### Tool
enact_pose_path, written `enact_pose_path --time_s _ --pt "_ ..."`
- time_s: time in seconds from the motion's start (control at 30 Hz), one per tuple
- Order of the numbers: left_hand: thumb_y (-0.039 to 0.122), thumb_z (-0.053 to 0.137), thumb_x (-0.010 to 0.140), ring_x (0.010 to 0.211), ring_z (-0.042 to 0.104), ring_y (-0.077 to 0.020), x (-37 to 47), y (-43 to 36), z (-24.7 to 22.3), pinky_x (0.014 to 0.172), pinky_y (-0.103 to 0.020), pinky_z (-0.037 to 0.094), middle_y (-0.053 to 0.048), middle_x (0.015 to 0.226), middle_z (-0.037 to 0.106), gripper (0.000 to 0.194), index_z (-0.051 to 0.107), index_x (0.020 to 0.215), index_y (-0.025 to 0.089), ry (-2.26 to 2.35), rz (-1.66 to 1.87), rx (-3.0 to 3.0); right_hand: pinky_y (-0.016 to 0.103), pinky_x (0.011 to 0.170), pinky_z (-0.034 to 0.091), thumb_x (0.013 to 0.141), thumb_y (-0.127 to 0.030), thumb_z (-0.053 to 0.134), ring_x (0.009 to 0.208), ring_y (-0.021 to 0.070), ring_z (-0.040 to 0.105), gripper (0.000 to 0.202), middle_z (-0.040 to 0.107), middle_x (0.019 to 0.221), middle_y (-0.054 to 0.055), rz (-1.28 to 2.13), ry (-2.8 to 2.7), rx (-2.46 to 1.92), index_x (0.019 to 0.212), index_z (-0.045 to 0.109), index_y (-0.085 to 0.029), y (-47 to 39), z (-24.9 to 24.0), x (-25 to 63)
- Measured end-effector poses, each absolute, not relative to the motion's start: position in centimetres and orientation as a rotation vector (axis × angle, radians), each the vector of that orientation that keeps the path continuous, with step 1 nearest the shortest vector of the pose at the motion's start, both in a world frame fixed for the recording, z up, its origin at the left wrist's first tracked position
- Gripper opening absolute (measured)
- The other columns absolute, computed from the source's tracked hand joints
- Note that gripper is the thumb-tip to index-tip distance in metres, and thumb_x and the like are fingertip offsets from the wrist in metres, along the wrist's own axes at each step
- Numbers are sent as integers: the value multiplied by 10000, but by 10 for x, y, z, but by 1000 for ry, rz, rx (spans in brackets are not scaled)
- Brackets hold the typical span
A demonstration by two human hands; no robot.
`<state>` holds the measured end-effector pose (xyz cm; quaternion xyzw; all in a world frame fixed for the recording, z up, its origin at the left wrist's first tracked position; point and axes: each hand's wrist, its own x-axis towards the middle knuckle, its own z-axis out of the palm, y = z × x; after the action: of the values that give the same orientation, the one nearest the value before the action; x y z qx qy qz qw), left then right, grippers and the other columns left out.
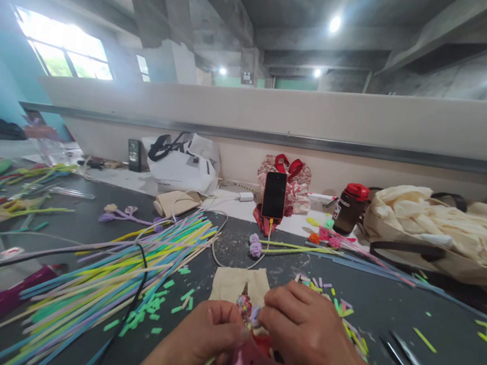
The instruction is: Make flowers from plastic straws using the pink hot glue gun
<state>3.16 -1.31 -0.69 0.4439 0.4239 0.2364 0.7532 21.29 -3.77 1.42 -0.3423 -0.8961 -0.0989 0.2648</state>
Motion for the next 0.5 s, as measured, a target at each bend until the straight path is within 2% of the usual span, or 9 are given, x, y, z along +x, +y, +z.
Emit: enact_pose_path --time_s 0.2,0.5 --pt "201 558 524 272 288 -28 35 -13 -13 354 -183 152 66 283 418 117 480 441 173 931 595 951 320 652 406 886 -132 421 754 191 559 147 637 817 75 -327 -2469 -843 860 564 -151 -38 15 212" --pt "233 570 434 269 302 -41 39 -9 -16 343 -183 169 65 244 390 122 470 394 177 925 575 914 326 640 384 875 -105 427 730 187 554 153 632 814 73 -356 -2441 -879 856 572 -152 -41 15 210"
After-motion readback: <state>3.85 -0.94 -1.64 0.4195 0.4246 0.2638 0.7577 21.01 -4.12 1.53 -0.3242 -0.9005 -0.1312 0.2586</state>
